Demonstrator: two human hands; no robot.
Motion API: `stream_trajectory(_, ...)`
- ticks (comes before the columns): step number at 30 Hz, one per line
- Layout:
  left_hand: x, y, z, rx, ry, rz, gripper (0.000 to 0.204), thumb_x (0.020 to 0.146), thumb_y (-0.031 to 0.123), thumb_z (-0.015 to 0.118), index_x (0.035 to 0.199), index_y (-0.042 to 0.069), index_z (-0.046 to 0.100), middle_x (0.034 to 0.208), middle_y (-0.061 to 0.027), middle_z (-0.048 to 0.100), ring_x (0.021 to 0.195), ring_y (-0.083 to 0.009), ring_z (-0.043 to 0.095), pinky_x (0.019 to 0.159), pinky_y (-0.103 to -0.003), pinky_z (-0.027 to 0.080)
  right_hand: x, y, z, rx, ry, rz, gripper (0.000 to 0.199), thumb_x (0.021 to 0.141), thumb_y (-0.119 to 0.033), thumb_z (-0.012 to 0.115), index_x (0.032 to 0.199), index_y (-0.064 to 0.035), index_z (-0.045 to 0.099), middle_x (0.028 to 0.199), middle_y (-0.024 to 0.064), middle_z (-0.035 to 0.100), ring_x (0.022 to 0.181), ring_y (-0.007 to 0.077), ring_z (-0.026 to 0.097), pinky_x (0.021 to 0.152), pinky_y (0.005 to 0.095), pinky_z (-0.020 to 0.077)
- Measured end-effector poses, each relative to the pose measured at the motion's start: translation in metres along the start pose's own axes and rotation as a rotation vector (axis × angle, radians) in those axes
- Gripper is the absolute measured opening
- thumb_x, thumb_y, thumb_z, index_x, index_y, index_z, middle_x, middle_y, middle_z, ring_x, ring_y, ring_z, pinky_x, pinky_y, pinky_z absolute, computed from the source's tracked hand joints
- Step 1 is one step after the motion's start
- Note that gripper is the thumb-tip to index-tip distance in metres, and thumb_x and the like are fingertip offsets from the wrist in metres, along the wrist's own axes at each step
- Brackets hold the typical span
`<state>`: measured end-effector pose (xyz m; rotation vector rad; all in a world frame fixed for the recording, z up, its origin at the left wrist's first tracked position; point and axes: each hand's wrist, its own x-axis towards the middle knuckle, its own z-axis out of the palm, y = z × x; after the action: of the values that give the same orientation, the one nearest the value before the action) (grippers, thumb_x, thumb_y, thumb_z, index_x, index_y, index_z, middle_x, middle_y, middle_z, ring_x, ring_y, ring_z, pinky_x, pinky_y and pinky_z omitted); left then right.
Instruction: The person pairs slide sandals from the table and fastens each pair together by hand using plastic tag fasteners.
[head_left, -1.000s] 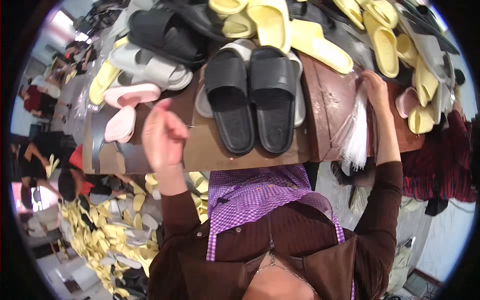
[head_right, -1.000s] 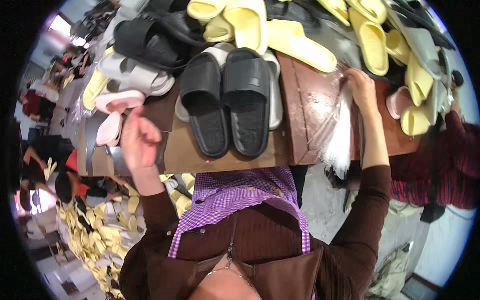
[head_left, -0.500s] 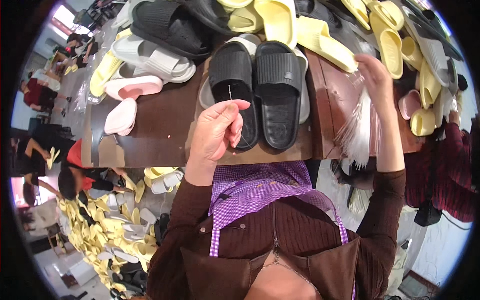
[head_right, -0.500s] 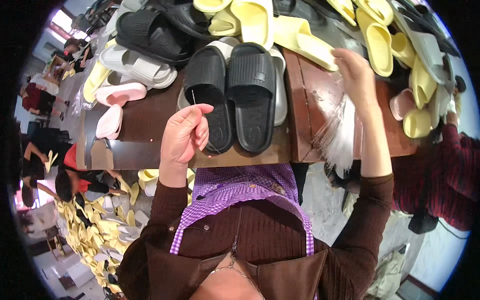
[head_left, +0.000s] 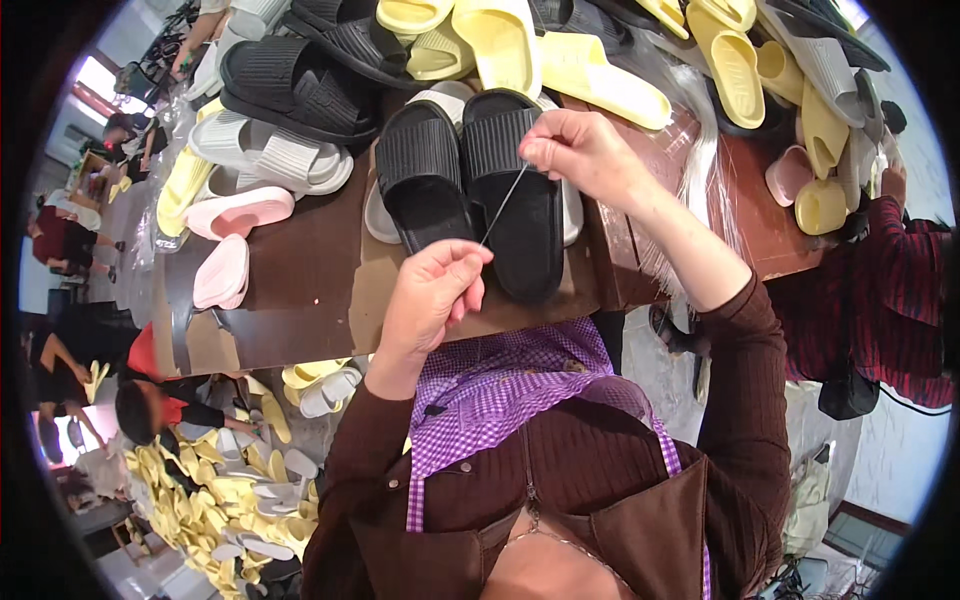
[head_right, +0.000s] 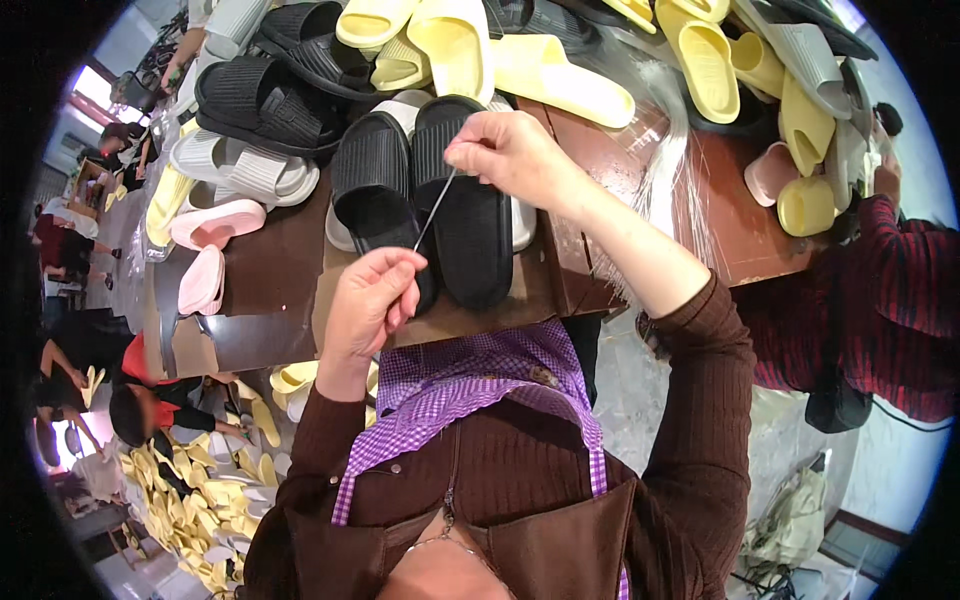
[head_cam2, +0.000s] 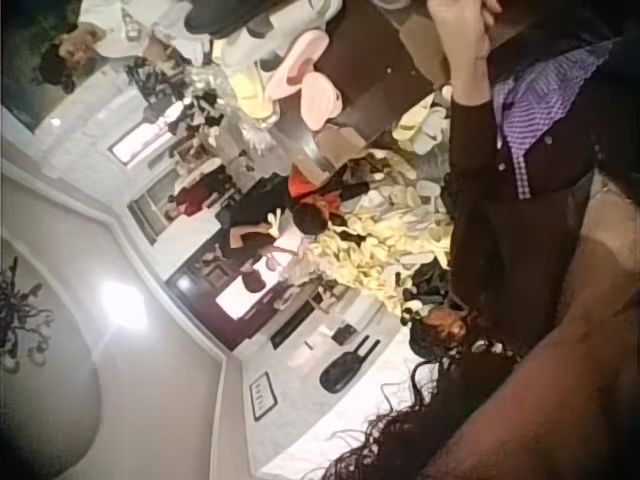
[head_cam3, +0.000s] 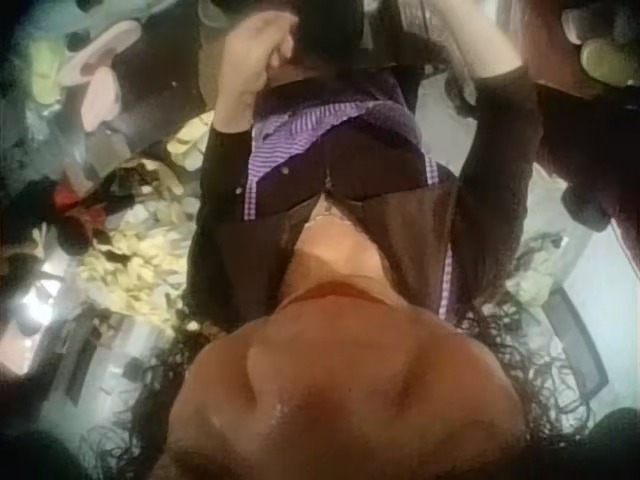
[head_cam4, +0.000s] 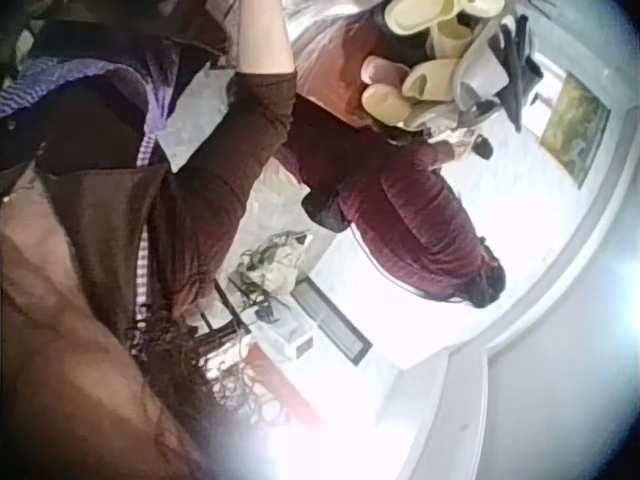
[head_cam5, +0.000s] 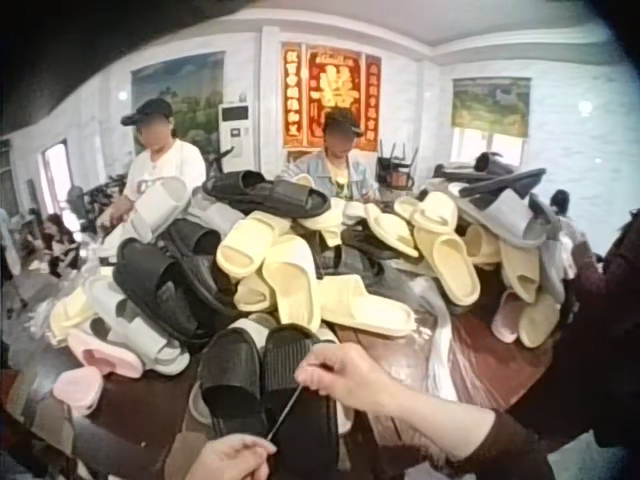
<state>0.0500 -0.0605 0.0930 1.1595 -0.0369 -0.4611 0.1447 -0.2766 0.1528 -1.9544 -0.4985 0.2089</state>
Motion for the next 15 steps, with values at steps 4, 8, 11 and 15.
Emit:
stream_trajectory(4, -0.006, -0.021, -0.002, -0.137, 0.009, -0.163, 0.015, 0.093, 0.014, 0.051, 0.091, 0.001, 0.059, 0.056, -0.0047, 0.054, 0.038, -0.0052, 0.039, 0.034, -0.017, 0.030, 0.009, 0.020, -0.007, 0.029, 0.004, -0.006, 0.016, 0.087, -0.015, 0.060, 0.091, 0.0001, 0.064, 0.071, -0.0010, 0.059, 0.062, 0.0063, 0.052, 0.056, 0.0211, 0.0457)
stream_trajectory(8, -0.012, -0.031, 0.002, -0.425, -0.009, -0.363, 0.015, 0.093, 0.012, 0.049, 0.089, 0.001, 0.057, 0.054, -0.0053, 0.052, 0.036, -0.0069, 0.037, 0.033, -0.019, 0.030, 0.010, 0.021, -0.017, 0.011, 0.099, -0.010, 0.019, 0.091, -0.019, 0.056, 0.098, -0.0027, 0.064, 0.077, -0.0033, 0.058, 0.066, 0.0026, 0.050, 0.062, 0.0178, 0.0448)
stream_trajectory(11, -0.014, -0.036, 0.003, -0.477, 0.020, -0.412, 0.015, 0.093, 0.012, 0.049, 0.089, 0.001, 0.057, 0.054, -0.0052, 0.050, 0.035, -0.0078, 0.036, 0.033, -0.020, 0.029, 0.010, 0.021, -0.028, 0.015, 0.125, 0.019, 0.022, 0.091, -0.020, 0.056, 0.100, -0.0021, 0.064, 0.077, -0.0038, 0.058, 0.066, 0.0020, 0.049, 0.061, 0.0170, 0.0439)
stream_trajectory(15, -0.014, -0.038, 0.003, -0.508, 0.037, -0.382, 0.014, 0.093, 0.014, 0.048, 0.091, 0.002, 0.056, 0.057, -0.0051, 0.052, 0.038, -0.0083, 0.039, 0.033, -0.022, 0.029, 0.006, 0.021, -0.033, 0.001, 0.157, 0.077, 0.022, 0.092, -0.021, 0.055, 0.101, -0.0024, 0.063, 0.076, -0.0042, 0.057, 0.066, 0.0017, 0.049, 0.061, 0.0163, 0.0431)
